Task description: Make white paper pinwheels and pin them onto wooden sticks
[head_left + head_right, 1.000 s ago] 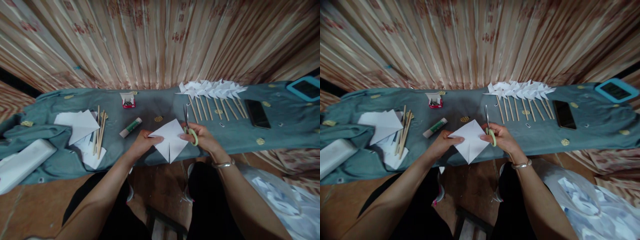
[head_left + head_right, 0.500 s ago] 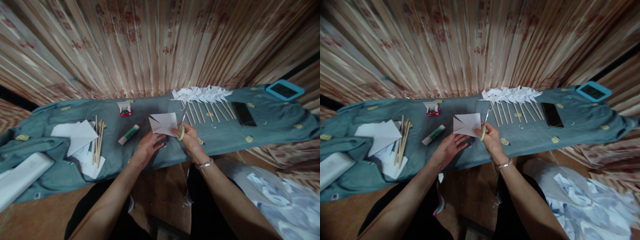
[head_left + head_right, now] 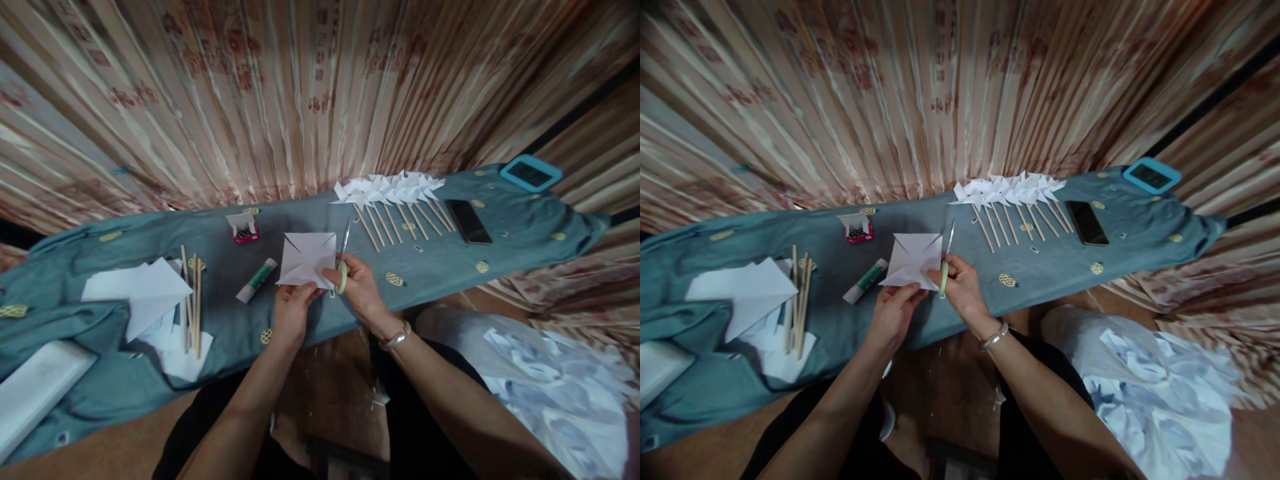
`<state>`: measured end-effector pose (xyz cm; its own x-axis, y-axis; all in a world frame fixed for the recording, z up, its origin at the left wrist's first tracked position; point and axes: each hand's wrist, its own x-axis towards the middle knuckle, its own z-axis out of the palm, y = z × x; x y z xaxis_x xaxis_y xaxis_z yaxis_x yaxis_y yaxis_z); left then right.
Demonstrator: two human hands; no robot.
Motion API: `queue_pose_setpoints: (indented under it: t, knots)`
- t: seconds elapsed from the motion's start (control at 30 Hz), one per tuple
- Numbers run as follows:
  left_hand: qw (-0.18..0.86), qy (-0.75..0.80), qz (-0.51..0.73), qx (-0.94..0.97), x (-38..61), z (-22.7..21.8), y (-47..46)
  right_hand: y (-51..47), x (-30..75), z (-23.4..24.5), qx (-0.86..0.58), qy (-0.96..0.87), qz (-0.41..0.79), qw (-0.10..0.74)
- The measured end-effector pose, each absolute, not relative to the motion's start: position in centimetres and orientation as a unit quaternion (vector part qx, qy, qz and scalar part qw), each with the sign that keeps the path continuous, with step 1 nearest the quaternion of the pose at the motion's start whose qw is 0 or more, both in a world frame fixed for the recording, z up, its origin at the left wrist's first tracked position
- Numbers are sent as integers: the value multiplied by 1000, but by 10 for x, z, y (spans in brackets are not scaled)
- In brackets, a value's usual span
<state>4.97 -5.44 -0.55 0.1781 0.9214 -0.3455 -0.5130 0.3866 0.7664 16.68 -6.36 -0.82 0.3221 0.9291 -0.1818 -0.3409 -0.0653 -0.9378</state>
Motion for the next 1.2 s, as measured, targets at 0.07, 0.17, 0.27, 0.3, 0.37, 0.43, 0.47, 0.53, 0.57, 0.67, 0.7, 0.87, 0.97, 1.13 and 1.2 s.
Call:
queue_pose_setpoints:
  t: [0.07,0.17,0.27,0.3,0.37,0.43,0.47,0.53,0.57,0.67,0.7,0.87,0.97,1.13,1.2]
  knots:
    - [728,407,496,243,46,-3,-54,-65,162,-6,-524,-272,514,623]
    - [725,406,506,231,43,0,-52,-68,155,-2,-521,-259,525,621]
    - [724,399,518,221,41,1,-50,-70,149,2,-509,-259,533,624]
    - [723,395,522,221,40,2,-49,-70,147,3,-509,-260,530,626]
    - [718,391,532,220,39,2,-47,-69,143,6,-509,-266,523,630]
    - [712,390,541,218,38,3,-45,-67,140,8,-512,-270,516,632]
    - [710,391,544,218,37,3,-44,-66,139,9,-513,-270,513,633]
    - [706,397,545,218,35,4,-42,-63,136,11,-511,-271,513,635]
    - [703,400,546,218,34,4,-41,-61,135,12,-507,-272,515,635]
    - [690,407,557,221,30,5,-39,-56,129,13,-491,-265,529,639]
    - [685,409,560,224,29,5,-38,-54,127,12,-486,-257,534,642]
    - [666,423,565,242,21,2,-36,-46,116,6,-479,-229,543,650]
    - [658,435,566,240,16,0,-37,-46,112,3,-480,-236,548,643]
    - [663,446,555,231,11,-1,-40,-53,113,2,-495,-254,546,626]
    - [658,452,554,236,10,-2,-39,-57,115,2,-501,-262,548,617]
